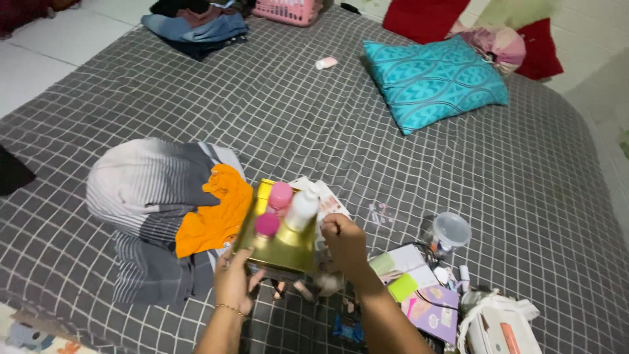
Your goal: The person removes a small pink item from a blue drawer and then sorts various personal items on a bed, including cosmetics, bottles, and small containers. They place several items into a gold tin and a white bag, arranging them on the bed surface.
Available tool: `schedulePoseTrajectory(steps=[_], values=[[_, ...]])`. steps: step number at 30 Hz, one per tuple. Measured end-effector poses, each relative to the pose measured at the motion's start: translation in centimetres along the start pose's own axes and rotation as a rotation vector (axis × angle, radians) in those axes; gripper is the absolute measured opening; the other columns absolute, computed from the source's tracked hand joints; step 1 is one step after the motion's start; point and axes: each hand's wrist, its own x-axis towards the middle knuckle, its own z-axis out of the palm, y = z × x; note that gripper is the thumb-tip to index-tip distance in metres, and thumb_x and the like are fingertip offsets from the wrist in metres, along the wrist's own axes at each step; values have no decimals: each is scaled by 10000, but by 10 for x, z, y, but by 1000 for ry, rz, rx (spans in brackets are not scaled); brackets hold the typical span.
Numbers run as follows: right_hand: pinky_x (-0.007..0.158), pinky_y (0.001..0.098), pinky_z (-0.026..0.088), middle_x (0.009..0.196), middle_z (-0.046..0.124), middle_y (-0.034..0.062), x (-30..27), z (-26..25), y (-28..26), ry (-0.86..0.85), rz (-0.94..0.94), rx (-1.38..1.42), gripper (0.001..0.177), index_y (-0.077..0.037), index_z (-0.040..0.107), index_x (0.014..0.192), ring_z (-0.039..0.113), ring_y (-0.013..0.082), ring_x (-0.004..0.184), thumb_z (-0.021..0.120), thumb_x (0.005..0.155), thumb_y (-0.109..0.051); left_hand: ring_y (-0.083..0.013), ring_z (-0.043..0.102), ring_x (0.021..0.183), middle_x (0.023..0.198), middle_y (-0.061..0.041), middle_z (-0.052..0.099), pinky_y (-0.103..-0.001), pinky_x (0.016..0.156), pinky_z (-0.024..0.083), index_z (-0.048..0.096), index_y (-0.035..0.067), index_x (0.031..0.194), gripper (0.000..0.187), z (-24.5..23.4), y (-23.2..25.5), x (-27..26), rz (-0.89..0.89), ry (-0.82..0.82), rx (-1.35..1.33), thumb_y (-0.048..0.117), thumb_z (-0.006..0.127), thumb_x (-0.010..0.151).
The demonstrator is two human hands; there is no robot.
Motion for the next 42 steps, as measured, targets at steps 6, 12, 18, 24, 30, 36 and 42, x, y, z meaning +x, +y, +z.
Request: schedulePoseTrajectory(steps=[6,12,18,24,30,36,42], values=[[680,319,482,644,707,-76,20,38,57,-21,-63,-279,645,-223,745,817,653,102,661,400,850,-768,-200,661,967,1103,-88,674,-397,715,605,543,147,1260,492,-53,26,34,79,169,-136,178,719,801],[780,323,489,875,756,-28,46,103,123,-158,169,-284,149,-204,766,909,677,139,863,702,782,-250,-116,586,844,920,-33,635,-412,693,611,578,174,1064,257,-106,32,60,172,255,-192,192,731,858],[801,322,558,1274,739,-37,61,161,82,-382,349,-319,667,-386,675,1346,721,181,1030,675,723,-148,-214,651,919,978,-98,684,-398,679,589,628,70,1029,199,-134,25,78,194,291,-202,179,704,880],[299,263,454,653,679,127,61,198,52,-564,435,44,684,-350,556,1505,568,137,383,466,940,24,-274,631,1062,1157,-128,651,-529,797,581,593,79,1248,426,-137,19,88,145,346,-197,180,693,847],[659,262,475,858,712,5,54,169,80,-202,363,314,279,-96,801,1188,602,111,721,684,935,-121,-245,659,1015,1096,-87,690,-469,743,569,611,142,1141,291,-127,22,74,150,307,-206,168,699,865],[585,370,545,759,551,84,14,68,68,-104,471,914,73,4,648,969,673,314,649,701,919,18,-169,642,919,1045,-62,672,-405,681,581,560,151,1223,394,-81,10,35,180,300,-202,176,696,854],[621,287,620,1298,658,144,-9,-22,72,-214,69,1108,532,7,505,1385,672,176,833,670,880,40,-177,608,867,971,-77,649,-428,773,589,574,120,1047,199,-41,-35,-2,175,207,-229,185,677,890]])
